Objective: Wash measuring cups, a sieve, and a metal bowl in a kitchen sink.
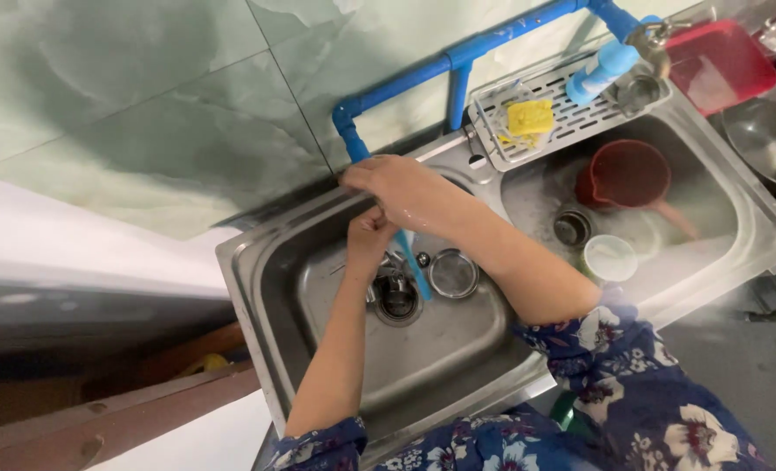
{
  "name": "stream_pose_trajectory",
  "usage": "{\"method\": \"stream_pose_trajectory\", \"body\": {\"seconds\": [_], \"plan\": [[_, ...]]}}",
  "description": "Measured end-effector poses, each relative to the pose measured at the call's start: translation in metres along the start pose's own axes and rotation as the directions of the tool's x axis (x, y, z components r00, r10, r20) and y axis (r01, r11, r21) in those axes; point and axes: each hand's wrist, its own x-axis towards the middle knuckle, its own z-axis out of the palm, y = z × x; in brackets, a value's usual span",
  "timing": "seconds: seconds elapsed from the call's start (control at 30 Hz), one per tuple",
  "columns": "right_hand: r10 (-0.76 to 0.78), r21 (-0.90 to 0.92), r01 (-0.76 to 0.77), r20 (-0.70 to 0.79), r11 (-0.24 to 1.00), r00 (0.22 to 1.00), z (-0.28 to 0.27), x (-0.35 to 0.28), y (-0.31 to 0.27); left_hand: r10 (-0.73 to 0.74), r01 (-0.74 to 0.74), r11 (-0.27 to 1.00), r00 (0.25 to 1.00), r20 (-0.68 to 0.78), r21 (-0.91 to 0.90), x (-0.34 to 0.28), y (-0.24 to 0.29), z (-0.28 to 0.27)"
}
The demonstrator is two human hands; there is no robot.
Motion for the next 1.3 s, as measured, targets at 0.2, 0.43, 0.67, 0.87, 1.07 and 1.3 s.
{"method": "stream_pose_trajectory", "body": {"seconds": [0.2, 0.43, 0.67, 0.87, 1.07, 1.3], "plan": [[0.109, 0.502, 0.012, -0.212, 0.865, 0.971, 0.043, -0.028, 0.037, -0.075, 0.075, 0.997, 0.996, 0.051, 0.01, -0.005, 0.008, 0.008], [0.562, 0.753, -0.375, 0.008, 0.541, 0.827, 0.196, -0.098, 0.066, 0.062, -0.155, 0.837, 0.98, -0.191, -0.525, 0.006, 0.033, -0.001], [0.657, 0.419, -0.512, -0.381, 0.75, 0.651, 0.209, -0.058, 0.065, -0.071, -0.06, 0.9, 0.957, -0.281, -0.431, -0.002, 0.022, 0.01], [0.729, 0.612, -0.425, -0.423, 0.668, 0.538, 0.193, -0.031, 0.064, 0.19, -0.108, 0.967, 0.908, -0.374, 0.231, -0.024, 0.027, 0.028], [0.408, 0.206, -0.353, -0.5, 0.913, 0.764, 0.207, -0.059, 0.066, 0.053, 0.07, 0.979, 0.816, -0.575, 0.189, -0.011, 0.013, -0.015], [0.171, -0.159, -0.237, -0.346, 0.958, 0.923, 0.159, -0.077, 0.07, 0.002, -0.17, 0.963, 0.784, -0.621, -0.211, -0.004, 0.032, -0.053]]}}
